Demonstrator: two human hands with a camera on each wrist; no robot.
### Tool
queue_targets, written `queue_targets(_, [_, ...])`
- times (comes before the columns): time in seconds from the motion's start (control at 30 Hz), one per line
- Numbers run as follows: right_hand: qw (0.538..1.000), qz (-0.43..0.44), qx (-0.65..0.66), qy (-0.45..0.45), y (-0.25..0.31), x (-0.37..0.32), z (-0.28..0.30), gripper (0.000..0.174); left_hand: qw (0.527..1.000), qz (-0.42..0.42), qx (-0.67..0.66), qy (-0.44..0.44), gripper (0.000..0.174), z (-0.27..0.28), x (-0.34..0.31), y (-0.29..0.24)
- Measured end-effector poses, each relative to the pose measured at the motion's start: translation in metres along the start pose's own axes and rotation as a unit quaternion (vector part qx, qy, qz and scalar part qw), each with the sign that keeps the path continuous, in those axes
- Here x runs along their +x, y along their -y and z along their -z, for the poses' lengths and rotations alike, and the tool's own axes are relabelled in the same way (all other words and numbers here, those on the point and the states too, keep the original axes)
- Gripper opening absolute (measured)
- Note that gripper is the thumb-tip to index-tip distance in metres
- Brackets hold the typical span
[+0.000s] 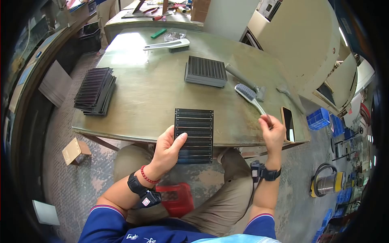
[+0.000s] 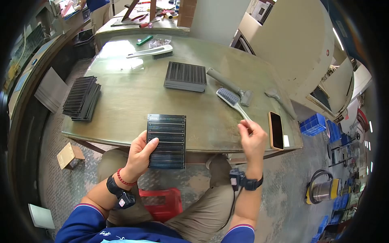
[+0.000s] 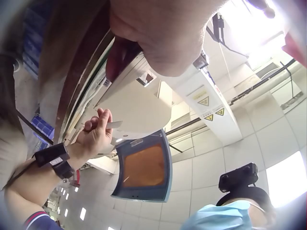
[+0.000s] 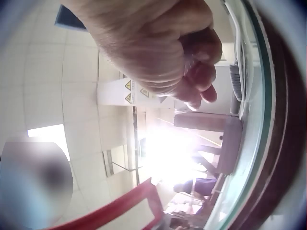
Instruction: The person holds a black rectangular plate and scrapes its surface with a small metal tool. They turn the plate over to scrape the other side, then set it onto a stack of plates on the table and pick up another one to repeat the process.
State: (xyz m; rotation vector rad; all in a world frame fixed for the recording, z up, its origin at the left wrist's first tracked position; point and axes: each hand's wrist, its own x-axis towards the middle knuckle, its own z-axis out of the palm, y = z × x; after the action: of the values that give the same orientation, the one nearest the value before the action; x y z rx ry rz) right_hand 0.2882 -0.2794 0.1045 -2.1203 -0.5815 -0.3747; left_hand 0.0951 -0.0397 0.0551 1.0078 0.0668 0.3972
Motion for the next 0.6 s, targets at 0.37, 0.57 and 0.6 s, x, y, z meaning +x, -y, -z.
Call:
queue_targets(0.37, [0.996, -0.020, -0.032, 0.085, -0.004, 0.024, 0.012, 0.016, 1.000, -0.019, 0.021, -0.014, 0.023, 0.001, 0.002, -0.004])
queue_targets(0.57, [0.981, 0.084, 0.055, 0.164, 0.075, -0.029, -0.029, 0.021, 0.998, 0.034, -0.042, -0.008, 0.023, 0.009, 0.002, -0.005])
queue_targets(0.6, [0.979, 0.087, 0.088, 0.163, 0.081, -0.033, -0.035, 0.020, 0.996, 0.052, -0.076, -0.010, 0.023, 0.009, 0.004, -0.006])
